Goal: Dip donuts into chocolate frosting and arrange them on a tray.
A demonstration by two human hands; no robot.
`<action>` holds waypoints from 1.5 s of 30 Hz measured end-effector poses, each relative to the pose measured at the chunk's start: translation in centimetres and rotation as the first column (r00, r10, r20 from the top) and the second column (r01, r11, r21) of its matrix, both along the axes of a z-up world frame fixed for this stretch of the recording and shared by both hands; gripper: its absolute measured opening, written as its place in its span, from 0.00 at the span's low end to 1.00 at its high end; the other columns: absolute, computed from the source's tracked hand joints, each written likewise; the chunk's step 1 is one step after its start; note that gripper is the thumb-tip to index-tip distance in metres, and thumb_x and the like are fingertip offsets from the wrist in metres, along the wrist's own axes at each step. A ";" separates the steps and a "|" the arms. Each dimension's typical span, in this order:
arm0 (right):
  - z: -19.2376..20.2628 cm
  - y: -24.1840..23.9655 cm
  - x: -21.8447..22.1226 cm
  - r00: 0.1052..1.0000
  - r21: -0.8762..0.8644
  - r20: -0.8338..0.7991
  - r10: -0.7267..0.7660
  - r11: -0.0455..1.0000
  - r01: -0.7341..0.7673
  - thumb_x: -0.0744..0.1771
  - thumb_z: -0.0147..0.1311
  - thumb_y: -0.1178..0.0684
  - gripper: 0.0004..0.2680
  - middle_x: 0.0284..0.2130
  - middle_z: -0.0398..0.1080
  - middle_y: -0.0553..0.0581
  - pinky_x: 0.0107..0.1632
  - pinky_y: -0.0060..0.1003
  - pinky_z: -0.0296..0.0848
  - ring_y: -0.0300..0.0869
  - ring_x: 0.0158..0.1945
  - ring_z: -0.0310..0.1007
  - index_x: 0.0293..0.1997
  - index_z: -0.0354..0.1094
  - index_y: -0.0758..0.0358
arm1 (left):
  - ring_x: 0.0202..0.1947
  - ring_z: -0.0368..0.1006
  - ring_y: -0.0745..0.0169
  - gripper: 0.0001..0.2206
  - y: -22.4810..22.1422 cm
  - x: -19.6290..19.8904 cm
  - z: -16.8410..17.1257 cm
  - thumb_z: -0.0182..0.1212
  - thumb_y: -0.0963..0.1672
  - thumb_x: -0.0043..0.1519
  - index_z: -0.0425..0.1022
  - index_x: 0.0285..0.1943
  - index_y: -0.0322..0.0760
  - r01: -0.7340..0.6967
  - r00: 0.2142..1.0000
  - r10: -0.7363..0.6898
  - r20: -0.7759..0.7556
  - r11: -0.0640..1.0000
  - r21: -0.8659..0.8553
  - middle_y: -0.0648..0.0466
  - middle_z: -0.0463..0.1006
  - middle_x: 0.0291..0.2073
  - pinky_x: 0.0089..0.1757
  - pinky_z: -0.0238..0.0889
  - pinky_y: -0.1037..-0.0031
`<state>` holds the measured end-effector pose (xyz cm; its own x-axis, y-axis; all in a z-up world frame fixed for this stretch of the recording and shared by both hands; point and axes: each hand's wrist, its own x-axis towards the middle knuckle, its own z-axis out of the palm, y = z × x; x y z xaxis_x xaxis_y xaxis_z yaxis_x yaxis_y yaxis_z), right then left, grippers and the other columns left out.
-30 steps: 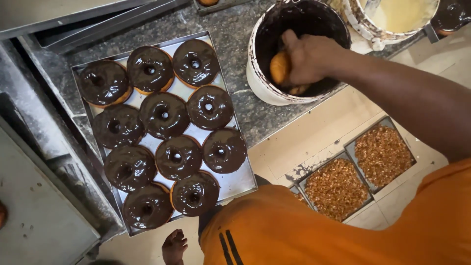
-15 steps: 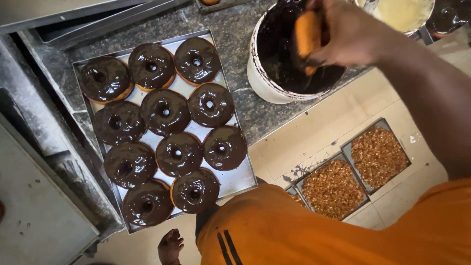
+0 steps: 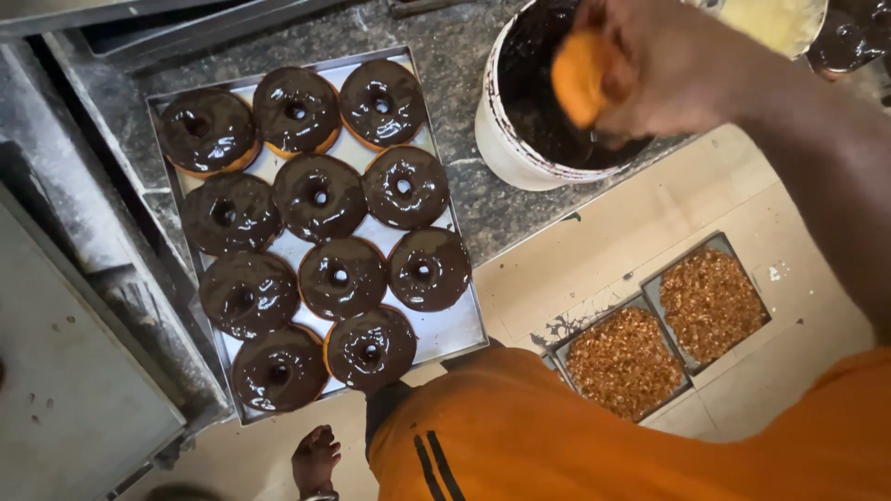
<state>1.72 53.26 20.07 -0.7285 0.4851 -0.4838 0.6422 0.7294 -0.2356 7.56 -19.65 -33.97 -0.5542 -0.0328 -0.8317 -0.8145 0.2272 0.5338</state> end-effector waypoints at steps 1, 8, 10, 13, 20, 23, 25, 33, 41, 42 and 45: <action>-0.7 0.3 0.4 0.993 -0.142 -0.114 0.003 0.990 -0.019 0.56 0.68 0.61 0.27 0.41 0.72 0.60 0.37 0.37 0.82 0.43 0.37 0.79 0.60 0.59 0.66 | 0.22 0.72 0.60 0.13 -0.2 0.3 0.1 0.60 0.40 0.62 0.74 0.54 0.25 -0.006 1.000 0.006 0.015 0.999 0.032 0.49 0.77 0.32 0.22 0.60 0.77; -5.8 9.2 4.1 0.980 -0.262 -0.034 -0.194 0.948 0.179 0.62 0.64 0.60 0.29 0.53 0.67 0.71 0.35 0.41 0.74 0.55 0.37 0.74 0.71 0.55 0.63 | 0.18 0.70 0.60 0.14 -3.2 1.1 -2.7 0.53 0.43 0.60 0.73 0.50 0.27 -0.234 0.966 0.165 0.200 0.884 0.404 0.47 0.79 0.30 0.18 0.61 0.78; -10.8 15.1 8.8 0.950 -0.471 -0.174 -0.259 0.869 0.151 0.62 0.62 0.60 0.27 0.53 0.68 0.71 0.38 0.42 0.75 0.55 0.39 0.74 0.71 0.56 0.65 | 0.21 0.67 0.62 0.12 -4.3 1.3 -3.9 0.49 0.43 0.70 0.69 0.52 0.24 -0.273 0.953 0.126 0.275 0.752 0.600 0.48 0.75 0.33 0.19 0.60 0.78; -13.0 17.2 12.1 0.853 -0.722 -0.342 -0.394 0.691 0.029 0.63 0.59 0.59 0.26 0.54 0.69 0.70 0.43 0.43 0.77 0.55 0.43 0.75 0.70 0.56 0.67 | 0.24 0.68 0.58 0.13 -0.9 1.0 0.6 0.55 0.40 0.67 0.72 0.56 0.21 0.131 0.983 -0.113 0.144 0.983 -0.125 0.44 0.71 0.31 0.22 0.58 0.76; -11.5 3.8 9.2 0.491 -0.863 -0.393 -0.777 0.128 -0.488 0.66 0.52 0.57 0.23 0.55 0.71 0.70 0.53 0.47 0.81 0.56 0.52 0.77 0.69 0.58 0.74 | 0.21 0.68 0.63 0.13 -1.6 -0.2 -0.3 0.63 0.42 0.61 0.77 0.51 0.25 0.085 0.995 -0.085 0.047 0.996 0.006 0.51 0.74 0.26 0.21 0.59 0.76; -13.0 2.6 10.0 0.398 -0.767 -0.304 -0.866 -0.025 -0.641 0.66 0.50 0.56 0.22 0.56 0.72 0.70 0.56 0.48 0.82 0.56 0.54 0.77 0.69 0.58 0.75 | 0.26 0.73 0.61 0.16 -0.7 -1.1 1.8 0.66 0.44 0.61 0.77 0.54 0.27 0.052 0.998 -0.047 0.033 0.984 -0.170 0.50 0.79 0.31 0.25 0.62 0.77; -14.1 1.9 10.8 0.376 -0.703 -0.274 -0.885 -0.082 -0.706 0.69 0.49 0.58 0.18 0.59 0.68 0.73 0.49 0.44 0.85 0.58 0.56 0.77 0.67 0.57 0.74 | 0.28 0.76 0.62 0.17 -0.9 -1.8 2.8 0.66 0.45 0.60 0.78 0.55 0.30 0.133 0.991 -0.131 0.022 0.969 -0.207 0.50 0.80 0.33 0.27 0.66 0.75; -13.7 -12.8 14.5 0.367 -0.533 -0.444 -0.818 -0.088 -0.841 0.61 0.53 0.67 0.34 0.72 0.53 0.74 0.56 0.44 0.83 0.58 0.66 0.70 0.79 0.46 0.63 | 0.31 0.76 0.65 0.17 1.2 -6.8 11.8 0.66 0.43 0.60 0.78 0.56 0.30 0.297 0.951 -0.294 -0.096 0.955 0.016 0.53 0.81 0.36 0.32 0.69 0.75; -17.7 -32.1 16.6 0.140 -0.755 -0.170 -0.975 0.038 -0.655 0.68 0.55 0.72 0.27 0.71 0.52 0.69 0.62 0.39 0.78 0.54 0.71 0.63 0.76 0.49 0.66 | 0.42 0.76 0.69 0.18 7.7 -11.5 24.4 0.64 0.40 0.61 0.76 0.60 0.27 0.641 0.751 -0.555 -0.359 0.744 0.190 0.53 0.82 0.42 0.44 0.69 0.80; -17.8 -33.3 16.2 0.031 -0.865 -0.111 -0.993 0.081 -0.495 0.67 0.54 0.71 0.28 0.71 0.52 0.70 0.65 0.43 0.76 0.55 0.71 0.62 0.77 0.47 0.65 | 0.43 0.77 0.69 0.17 8.8 -11.5 25.5 0.65 0.40 0.61 0.76 0.59 0.27 0.720 0.671 -0.618 -0.409 0.674 0.163 0.53 0.82 0.42 0.45 0.70 0.80; -17.7 -35.1 15.0 -0.084 -0.976 -0.104 -0.991 0.118 -0.181 0.64 0.52 0.72 0.31 0.70 0.53 0.67 0.67 0.47 0.73 0.54 0.70 0.62 0.76 0.43 0.63 | 0.43 0.77 0.69 0.16 11.2 -11.0 26.9 0.65 0.40 0.61 0.75 0.58 0.26 0.779 0.619 -0.648 -0.444 0.579 0.240 0.54 0.82 0.42 0.44 0.70 0.79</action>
<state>16.68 18.11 2.33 -0.5010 0.8095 -0.3063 -0.4167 -0.5358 -0.7344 -3.46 -8.48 -7.12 -0.4529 0.7514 -0.4799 -0.2726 0.3957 0.8770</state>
